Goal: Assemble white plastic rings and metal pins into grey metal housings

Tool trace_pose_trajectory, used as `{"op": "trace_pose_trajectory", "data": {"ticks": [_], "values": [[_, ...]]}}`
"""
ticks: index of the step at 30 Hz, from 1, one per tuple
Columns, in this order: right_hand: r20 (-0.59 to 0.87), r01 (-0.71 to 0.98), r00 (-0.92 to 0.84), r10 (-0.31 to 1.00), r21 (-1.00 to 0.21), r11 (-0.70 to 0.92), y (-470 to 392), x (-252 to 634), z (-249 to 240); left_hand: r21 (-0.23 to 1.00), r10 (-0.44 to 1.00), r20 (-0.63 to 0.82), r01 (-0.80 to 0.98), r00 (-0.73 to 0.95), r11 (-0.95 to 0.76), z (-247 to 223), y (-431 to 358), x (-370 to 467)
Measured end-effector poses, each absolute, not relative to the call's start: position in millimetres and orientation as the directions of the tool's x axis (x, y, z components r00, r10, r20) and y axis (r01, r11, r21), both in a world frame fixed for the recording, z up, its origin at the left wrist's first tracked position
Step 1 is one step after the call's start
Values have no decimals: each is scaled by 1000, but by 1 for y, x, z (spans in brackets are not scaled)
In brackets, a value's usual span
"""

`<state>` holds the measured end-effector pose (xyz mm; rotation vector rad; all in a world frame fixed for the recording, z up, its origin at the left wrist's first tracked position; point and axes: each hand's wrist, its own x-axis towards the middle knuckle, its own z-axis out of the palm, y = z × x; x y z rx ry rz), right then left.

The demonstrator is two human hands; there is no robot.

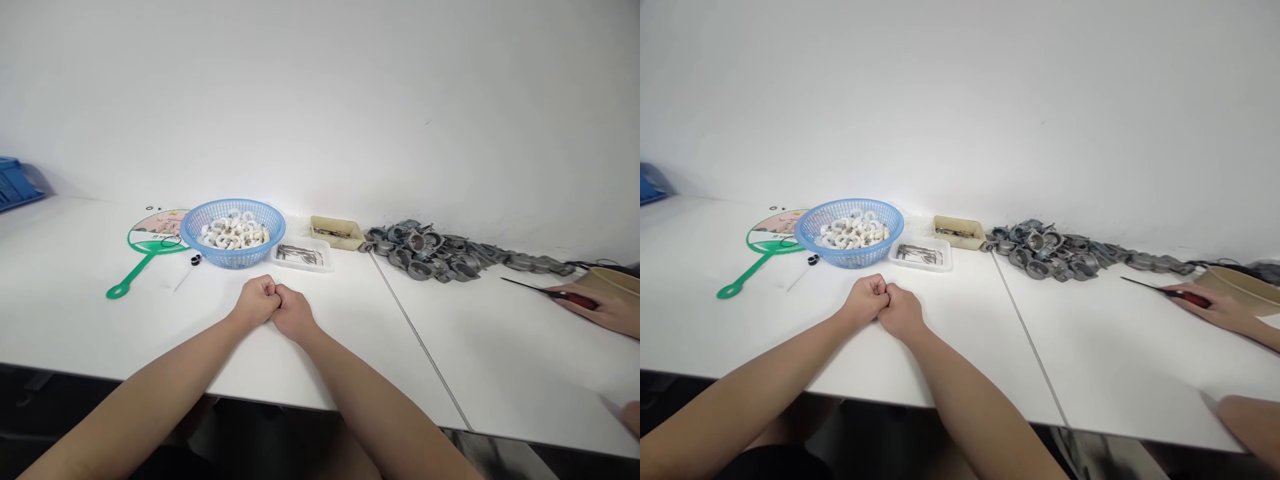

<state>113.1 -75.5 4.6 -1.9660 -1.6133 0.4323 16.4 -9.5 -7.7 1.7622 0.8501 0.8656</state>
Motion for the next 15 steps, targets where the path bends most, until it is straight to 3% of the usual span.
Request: {"op": "trace_pose_trajectory", "data": {"ticks": [15], "values": [[89,705,246,965,-700,-115,-68,120,11,959,820,170,99,547,-265,-6,-3,23]]}}
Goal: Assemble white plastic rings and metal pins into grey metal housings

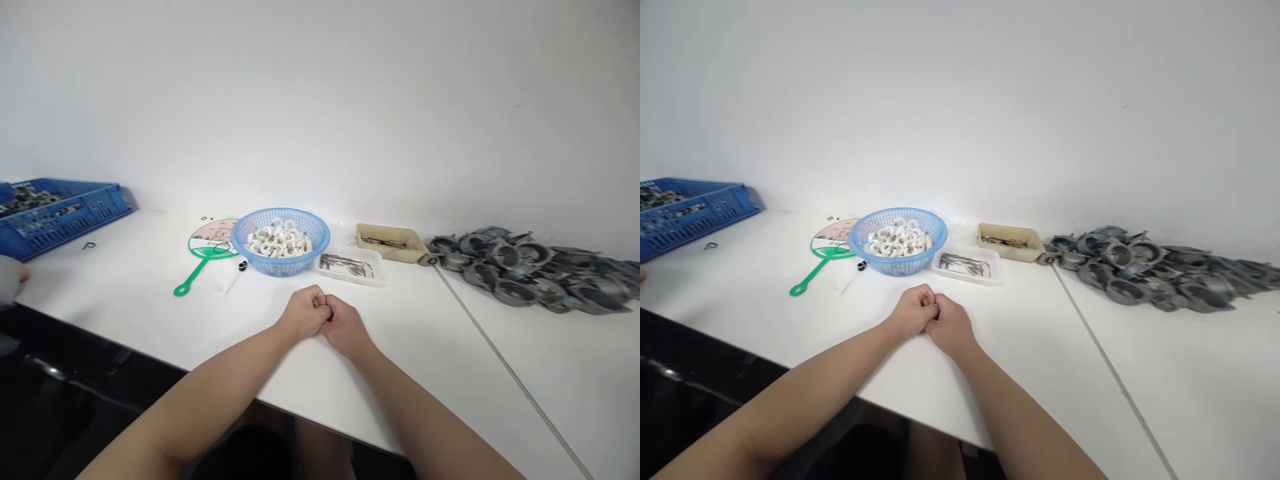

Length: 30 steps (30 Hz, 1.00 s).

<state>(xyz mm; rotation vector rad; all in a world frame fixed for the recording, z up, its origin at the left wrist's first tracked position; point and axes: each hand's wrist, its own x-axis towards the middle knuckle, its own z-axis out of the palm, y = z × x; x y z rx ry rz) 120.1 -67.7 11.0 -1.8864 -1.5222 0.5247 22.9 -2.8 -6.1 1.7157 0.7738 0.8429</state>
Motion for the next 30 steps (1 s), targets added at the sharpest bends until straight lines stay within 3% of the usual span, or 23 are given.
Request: {"op": "trace_pose_trajectory", "data": {"ticks": [11,24,30], "values": [[46,758,250,967,-630,-166,-65,122,19,967,836,173,71,521,-245,-8,1,29],[80,752,263,961,-641,-152,-64,122,20,947,838,172,147,517,-285,-1,4,30],[14,744,253,967,-642,-186,-60,126,21,951,838,159,146,522,-272,-2,4,30]]}}
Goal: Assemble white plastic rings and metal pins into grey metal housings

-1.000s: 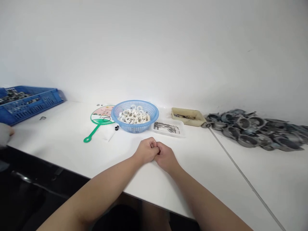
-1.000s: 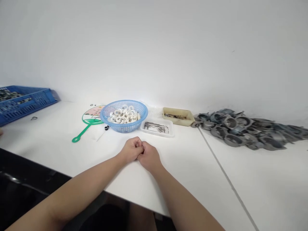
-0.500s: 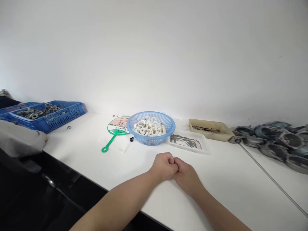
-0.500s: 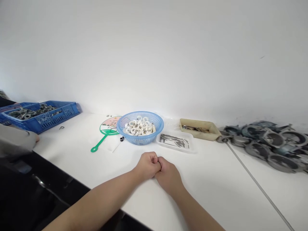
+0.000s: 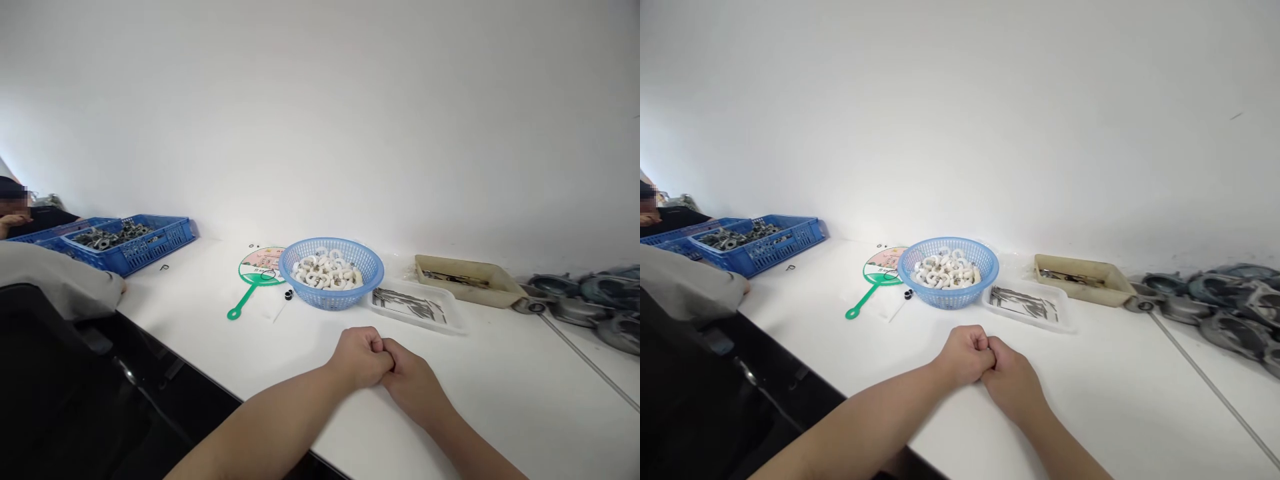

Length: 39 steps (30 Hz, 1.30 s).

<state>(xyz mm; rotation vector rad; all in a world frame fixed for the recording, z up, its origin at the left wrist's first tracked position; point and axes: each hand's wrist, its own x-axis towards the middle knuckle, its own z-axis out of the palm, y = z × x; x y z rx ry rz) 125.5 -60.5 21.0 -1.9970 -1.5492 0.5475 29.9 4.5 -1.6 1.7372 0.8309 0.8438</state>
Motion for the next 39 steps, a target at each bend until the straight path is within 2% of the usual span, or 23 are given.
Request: {"op": "trace_pose_trajectory", "data": {"ticks": [9,20,39], "values": [[56,750,261,964,-640,-166,-66,122,20,932,823,201,155,531,-327,-3,1,27],[20,736,252,967,-653,-178,-66,123,21,934,822,178,171,541,-314,-2,1,27],[43,754,278,960,-629,-190,-67,120,25,937,817,136,194,560,-290,-2,4,29]]}}
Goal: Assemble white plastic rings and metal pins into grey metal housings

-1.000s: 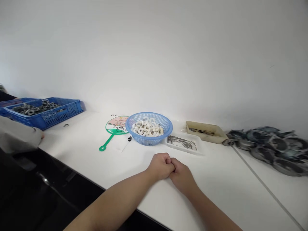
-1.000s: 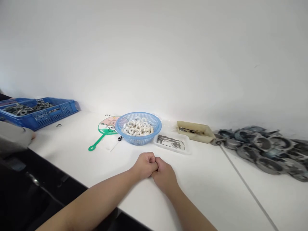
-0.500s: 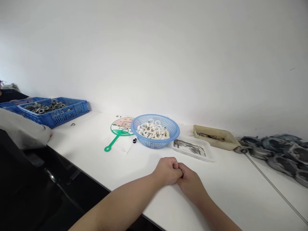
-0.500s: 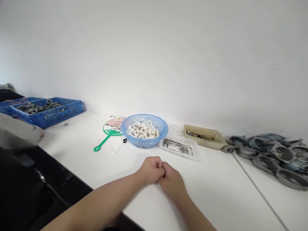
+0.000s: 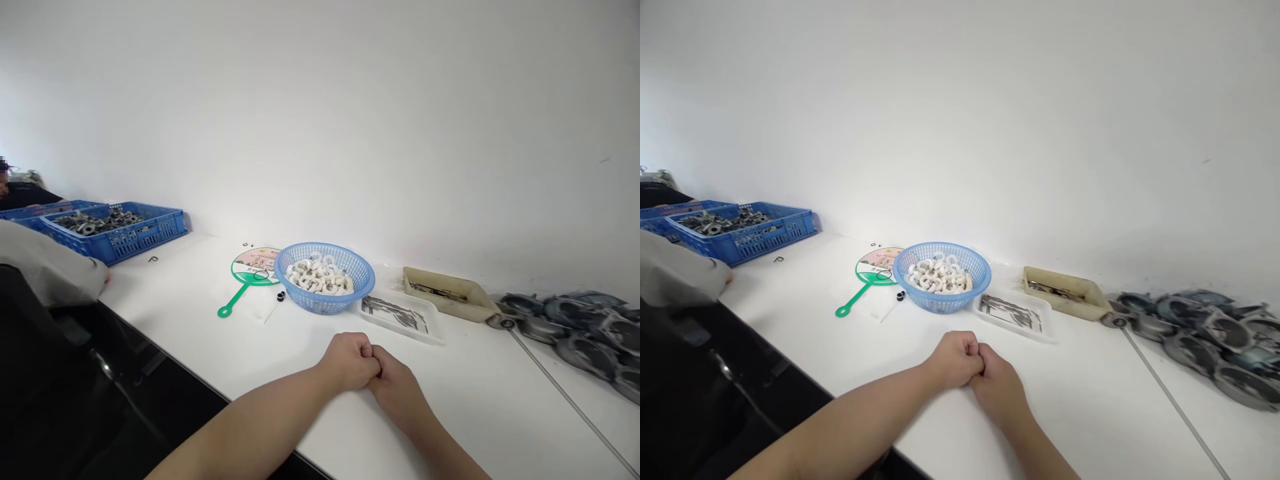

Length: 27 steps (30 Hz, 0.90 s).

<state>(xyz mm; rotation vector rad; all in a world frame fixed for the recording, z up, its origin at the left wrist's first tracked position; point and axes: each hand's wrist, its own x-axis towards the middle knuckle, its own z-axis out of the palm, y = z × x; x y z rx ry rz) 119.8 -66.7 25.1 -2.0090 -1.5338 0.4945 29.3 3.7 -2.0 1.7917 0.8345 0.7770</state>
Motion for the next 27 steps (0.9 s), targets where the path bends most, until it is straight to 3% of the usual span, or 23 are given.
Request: {"op": "trace_pose_trajectory", "data": {"ticks": [27], "values": [[-11,723,241,970,-665,-187,-70,122,26,933,804,164,174,572,-314,-1,0,27]]}}
